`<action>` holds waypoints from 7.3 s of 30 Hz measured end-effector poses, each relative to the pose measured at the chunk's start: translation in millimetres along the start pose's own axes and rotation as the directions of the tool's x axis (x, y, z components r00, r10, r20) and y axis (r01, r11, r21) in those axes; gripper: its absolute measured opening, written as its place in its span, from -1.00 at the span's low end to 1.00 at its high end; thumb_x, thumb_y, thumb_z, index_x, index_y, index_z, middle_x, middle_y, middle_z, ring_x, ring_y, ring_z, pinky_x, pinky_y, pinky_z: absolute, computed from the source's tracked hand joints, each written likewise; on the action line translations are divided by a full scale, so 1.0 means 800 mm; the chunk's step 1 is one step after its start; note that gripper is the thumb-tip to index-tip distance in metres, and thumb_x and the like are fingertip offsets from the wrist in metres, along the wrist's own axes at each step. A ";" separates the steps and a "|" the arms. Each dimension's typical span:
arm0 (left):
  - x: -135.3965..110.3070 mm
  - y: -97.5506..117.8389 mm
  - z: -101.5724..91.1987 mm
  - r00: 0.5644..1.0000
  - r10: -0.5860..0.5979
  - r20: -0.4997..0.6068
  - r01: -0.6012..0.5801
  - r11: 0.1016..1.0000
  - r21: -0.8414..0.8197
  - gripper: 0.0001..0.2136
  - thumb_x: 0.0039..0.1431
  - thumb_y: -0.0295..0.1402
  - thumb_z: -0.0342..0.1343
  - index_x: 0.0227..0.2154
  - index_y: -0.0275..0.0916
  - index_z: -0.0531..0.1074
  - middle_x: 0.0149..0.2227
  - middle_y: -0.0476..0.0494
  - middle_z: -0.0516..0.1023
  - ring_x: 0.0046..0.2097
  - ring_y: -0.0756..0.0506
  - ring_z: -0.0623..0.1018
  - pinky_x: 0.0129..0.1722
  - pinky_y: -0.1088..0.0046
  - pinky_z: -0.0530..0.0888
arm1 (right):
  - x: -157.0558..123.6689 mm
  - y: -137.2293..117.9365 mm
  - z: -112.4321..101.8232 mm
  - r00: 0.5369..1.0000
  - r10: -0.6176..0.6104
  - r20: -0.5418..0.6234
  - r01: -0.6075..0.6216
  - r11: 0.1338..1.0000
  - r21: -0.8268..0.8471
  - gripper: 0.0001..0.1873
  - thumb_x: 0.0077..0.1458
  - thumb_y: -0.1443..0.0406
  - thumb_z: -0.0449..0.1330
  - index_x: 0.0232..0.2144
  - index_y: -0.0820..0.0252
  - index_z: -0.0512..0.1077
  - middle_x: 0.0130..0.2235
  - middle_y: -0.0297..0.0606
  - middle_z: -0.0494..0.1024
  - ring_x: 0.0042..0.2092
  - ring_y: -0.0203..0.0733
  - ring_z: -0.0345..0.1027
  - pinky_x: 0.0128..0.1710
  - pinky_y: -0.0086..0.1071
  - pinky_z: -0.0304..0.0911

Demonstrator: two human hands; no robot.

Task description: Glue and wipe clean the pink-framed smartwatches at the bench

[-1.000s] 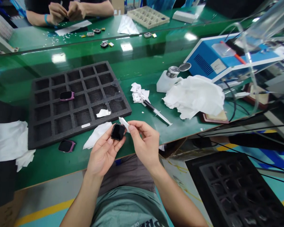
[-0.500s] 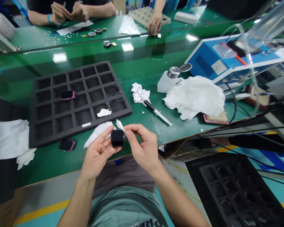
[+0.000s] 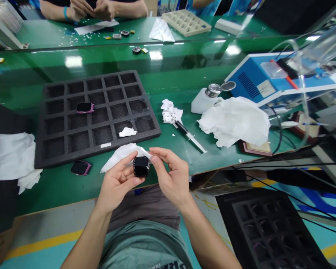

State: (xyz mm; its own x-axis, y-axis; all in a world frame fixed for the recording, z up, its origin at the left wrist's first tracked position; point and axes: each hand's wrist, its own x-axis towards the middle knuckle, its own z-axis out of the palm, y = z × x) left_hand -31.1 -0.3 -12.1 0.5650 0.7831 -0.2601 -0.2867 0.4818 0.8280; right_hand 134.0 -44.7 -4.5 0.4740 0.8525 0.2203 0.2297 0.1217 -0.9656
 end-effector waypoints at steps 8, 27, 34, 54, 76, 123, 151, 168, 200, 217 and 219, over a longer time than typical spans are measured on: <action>0.000 0.000 0.001 0.999 -0.040 0.004 0.040 0.999 -0.018 -0.28 0.01 -0.46 0.47 0.27 -0.20 0.41 -0.03 -0.26 0.73 -0.04 -0.15 0.71 -0.04 0.42 0.62 | 0.003 -0.002 -0.001 0.999 0.046 -0.012 -0.046 0.999 -0.004 -0.82 0.24 0.29 0.32 -0.12 0.00 0.68 -0.15 -0.30 0.76 -0.17 -0.18 0.68 -0.15 -0.37 0.57; -0.003 -0.007 0.003 0.999 0.005 -0.054 -0.008 0.998 -0.060 -0.38 -0.09 -0.44 0.51 0.10 -0.23 0.50 -0.13 -0.22 0.75 -0.16 -0.19 0.74 -0.06 0.29 0.65 | -0.006 0.007 -0.001 0.914 -0.372 0.160 0.400 0.891 -0.214 -0.71 0.27 0.48 0.20 -0.15 -0.01 0.58 -0.13 -0.29 0.75 -0.08 -0.06 0.68 -0.08 -0.14 0.62; -0.003 -0.007 0.006 0.991 0.065 -0.119 -0.069 0.997 -0.027 -0.39 -0.08 -0.45 0.50 0.10 -0.25 0.49 -0.13 -0.23 0.75 -0.08 -0.24 0.74 0.00 0.25 0.65 | -0.017 0.003 -0.005 0.913 -0.368 0.174 0.403 0.875 -0.266 -0.70 0.26 0.50 0.22 -0.13 -0.01 0.58 -0.08 -0.30 0.75 -0.06 -0.06 0.68 -0.06 -0.18 0.63; 0.005 -0.011 0.005 0.959 0.181 -0.220 -0.181 0.983 0.017 -0.35 -0.11 -0.43 0.52 0.12 -0.26 0.49 -0.13 -0.21 0.75 -0.13 -0.17 0.73 -0.07 0.33 0.67 | 0.005 0.012 -0.042 0.928 0.371 0.031 -0.350 0.840 0.414 -0.78 0.20 0.18 0.36 -0.11 0.06 0.60 -0.15 -0.30 0.69 -0.29 -0.31 0.57 -0.30 -0.43 0.58; -0.002 -0.009 0.009 0.985 0.141 -0.104 -0.130 0.985 0.110 -0.39 -0.01 -0.41 0.49 0.13 -0.19 0.45 -0.11 -0.21 0.75 -0.09 -0.17 0.74 -0.05 0.33 0.67 | -0.001 -0.006 0.006 0.966 0.224 -0.129 -0.185 0.947 0.263 -0.78 0.24 0.13 0.33 -0.17 0.11 0.58 -0.33 -0.27 0.64 -0.30 -0.21 0.54 -0.28 -0.33 0.51; -0.001 -0.021 0.006 0.968 0.239 0.073 -0.250 0.934 0.256 -0.41 -0.04 -0.48 0.48 0.12 -0.21 0.55 0.16 -0.26 0.63 0.15 -0.27 0.64 0.25 0.15 0.52 | -0.027 0.028 0.004 0.990 0.069 0.123 -0.105 0.945 0.309 -0.93 0.33 0.22 0.22 -0.24 0.05 0.47 -0.06 -0.20 0.71 0.09 -0.04 0.57 0.30 0.06 0.28; 0.009 -0.005 -0.003 0.995 0.073 -0.062 -0.080 0.989 -0.121 -0.55 -0.21 -0.44 0.56 -0.17 -0.26 0.64 -0.18 -0.23 0.75 -0.18 -0.15 0.73 -0.14 0.38 0.64 | -0.006 0.030 -0.035 0.971 0.083 0.225 -0.142 0.955 0.259 -0.73 0.21 0.05 0.31 -0.37 0.06 0.41 -0.35 -0.21 0.63 0.00 0.06 0.55 0.06 0.00 0.41; 0.028 -0.015 0.060 0.986 0.138 -0.089 -0.156 0.957 -0.246 -0.56 0.06 -0.08 0.44 -0.05 -0.16 0.57 0.02 -0.23 0.65 0.23 -0.29 0.54 0.17 0.00 0.56 | 0.043 0.036 -0.098 0.986 0.105 0.131 -0.024 0.860 -0.510 -0.79 0.25 0.21 0.20 -0.26 0.14 0.62 -0.33 -0.24 0.67 -0.36 -0.16 0.46 -0.42 -0.31 0.26; 0.030 -0.033 0.052 0.973 0.185 0.137 -0.200 0.975 0.101 -0.49 0.04 -0.34 0.47 0.07 -0.12 0.48 0.15 -0.29 0.63 0.18 -0.23 0.61 0.15 0.28 0.54 | -0.015 0.025 -0.094 0.989 0.034 -0.143 -0.072 0.960 -0.271 -0.90 0.26 0.22 0.28 -0.29 0.11 0.52 -0.36 -0.32 0.60 -0.35 -0.20 0.45 -0.32 -0.29 0.35; 0.027 -0.030 0.036 0.971 0.125 0.203 -0.118 0.992 -0.045 -0.44 -0.01 -0.40 0.50 0.08 -0.17 0.49 0.02 -0.24 0.70 0.01 -0.18 0.70 -0.05 0.42 0.61 | 0.015 -0.015 -0.072 0.845 -0.469 0.256 0.515 0.844 -0.153 -0.71 0.24 0.54 0.23 -0.13 0.11 0.61 -0.18 -0.24 0.74 -0.06 -0.12 0.64 -0.09 -0.24 0.57; 0.027 -0.032 0.036 0.975 0.124 0.182 -0.111 0.990 -0.083 -0.44 -0.03 -0.40 0.51 0.07 -0.18 0.51 0.01 -0.24 0.71 -0.01 -0.19 0.71 -0.06 0.42 0.62 | 0.011 -0.011 -0.071 0.824 -0.502 0.262 0.553 0.814 -0.180 -0.70 0.22 0.56 0.23 -0.13 0.14 0.61 -0.18 -0.22 0.75 -0.06 -0.12 0.65 -0.09 -0.27 0.59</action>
State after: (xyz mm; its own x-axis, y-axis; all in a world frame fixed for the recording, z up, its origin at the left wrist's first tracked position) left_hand 10.3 -7.4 -24.9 0.6564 0.7520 -0.0603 -0.4106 0.4232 0.8077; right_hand 184.2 -67.3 14.1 0.0526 0.7747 0.6301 0.6020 0.4789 -0.6389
